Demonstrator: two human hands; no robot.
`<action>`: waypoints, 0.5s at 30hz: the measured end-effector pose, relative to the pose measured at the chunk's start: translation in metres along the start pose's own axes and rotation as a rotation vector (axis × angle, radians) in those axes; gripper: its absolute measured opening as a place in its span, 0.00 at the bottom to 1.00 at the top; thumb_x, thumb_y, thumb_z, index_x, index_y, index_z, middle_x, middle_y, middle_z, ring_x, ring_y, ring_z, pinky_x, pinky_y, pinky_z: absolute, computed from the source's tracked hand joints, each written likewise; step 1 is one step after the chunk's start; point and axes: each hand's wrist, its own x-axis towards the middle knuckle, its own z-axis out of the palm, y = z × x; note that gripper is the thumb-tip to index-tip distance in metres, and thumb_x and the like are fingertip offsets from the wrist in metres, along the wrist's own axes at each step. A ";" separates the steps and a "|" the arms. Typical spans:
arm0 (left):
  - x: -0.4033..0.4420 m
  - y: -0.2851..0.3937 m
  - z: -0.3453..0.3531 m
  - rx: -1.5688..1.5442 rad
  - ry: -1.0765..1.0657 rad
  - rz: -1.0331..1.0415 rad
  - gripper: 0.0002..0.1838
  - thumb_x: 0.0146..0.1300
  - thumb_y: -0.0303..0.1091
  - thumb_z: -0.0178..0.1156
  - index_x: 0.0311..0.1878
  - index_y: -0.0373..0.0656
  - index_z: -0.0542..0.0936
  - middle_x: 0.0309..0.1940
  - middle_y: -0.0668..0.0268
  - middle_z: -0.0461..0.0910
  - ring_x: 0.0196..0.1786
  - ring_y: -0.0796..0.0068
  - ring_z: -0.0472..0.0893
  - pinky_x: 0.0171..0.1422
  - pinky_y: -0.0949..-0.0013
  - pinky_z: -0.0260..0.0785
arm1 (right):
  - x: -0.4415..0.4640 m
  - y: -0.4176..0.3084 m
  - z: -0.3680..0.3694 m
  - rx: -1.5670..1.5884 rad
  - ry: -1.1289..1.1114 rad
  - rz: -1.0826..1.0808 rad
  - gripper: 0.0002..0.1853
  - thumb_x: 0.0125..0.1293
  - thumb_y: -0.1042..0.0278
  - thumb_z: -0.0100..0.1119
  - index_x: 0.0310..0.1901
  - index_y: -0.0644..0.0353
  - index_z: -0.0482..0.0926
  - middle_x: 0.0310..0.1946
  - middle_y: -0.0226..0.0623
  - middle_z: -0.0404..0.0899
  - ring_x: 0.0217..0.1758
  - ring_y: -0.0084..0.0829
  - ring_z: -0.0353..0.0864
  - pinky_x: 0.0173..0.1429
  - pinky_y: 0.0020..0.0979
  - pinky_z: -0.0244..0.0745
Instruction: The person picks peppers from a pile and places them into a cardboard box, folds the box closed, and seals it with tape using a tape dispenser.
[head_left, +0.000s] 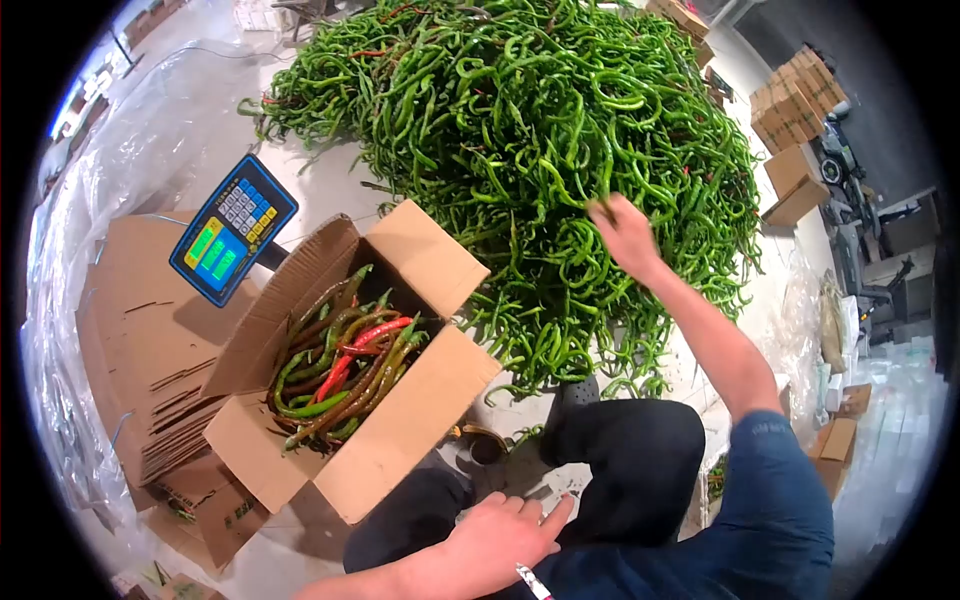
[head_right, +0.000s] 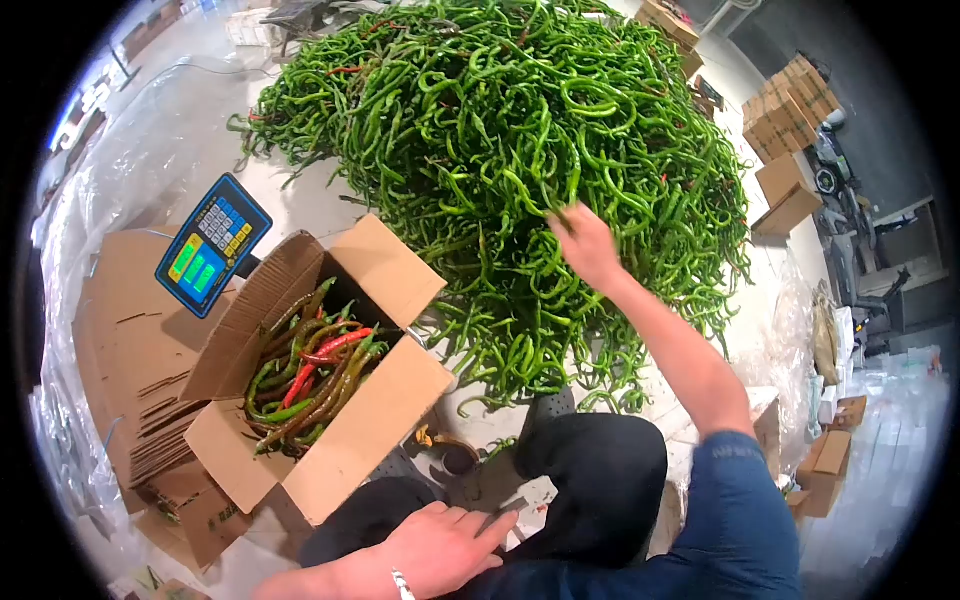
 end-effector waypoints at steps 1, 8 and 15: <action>0.000 -0.003 0.000 0.012 0.012 -0.009 0.28 0.59 0.45 0.66 0.60 0.41 0.77 0.30 0.62 0.81 0.34 0.64 0.82 0.41 0.63 0.70 | 0.044 -0.018 0.024 0.084 0.075 -0.144 0.10 0.70 0.63 0.59 0.46 0.58 0.83 0.35 0.41 0.76 0.39 0.44 0.79 0.45 0.38 0.73; 0.003 -0.014 -0.018 -0.031 0.080 0.015 0.26 0.62 0.35 0.51 0.63 0.39 0.76 0.31 0.64 0.81 0.33 0.69 0.81 0.39 0.64 0.68 | 0.201 -0.078 0.125 -0.697 -0.433 -0.220 0.13 0.60 0.69 0.57 0.47 0.53 0.84 0.43 0.41 0.86 0.47 0.42 0.86 0.49 0.41 0.80; -0.011 -0.026 -0.012 -0.147 0.182 0.001 0.26 0.65 0.39 0.49 0.63 0.37 0.75 0.36 0.59 0.83 0.38 0.65 0.83 0.42 0.61 0.70 | 0.182 -0.056 0.129 -0.758 -0.201 -0.432 0.07 0.63 0.69 0.53 0.39 0.56 0.80 0.34 0.43 0.85 0.37 0.45 0.87 0.40 0.43 0.80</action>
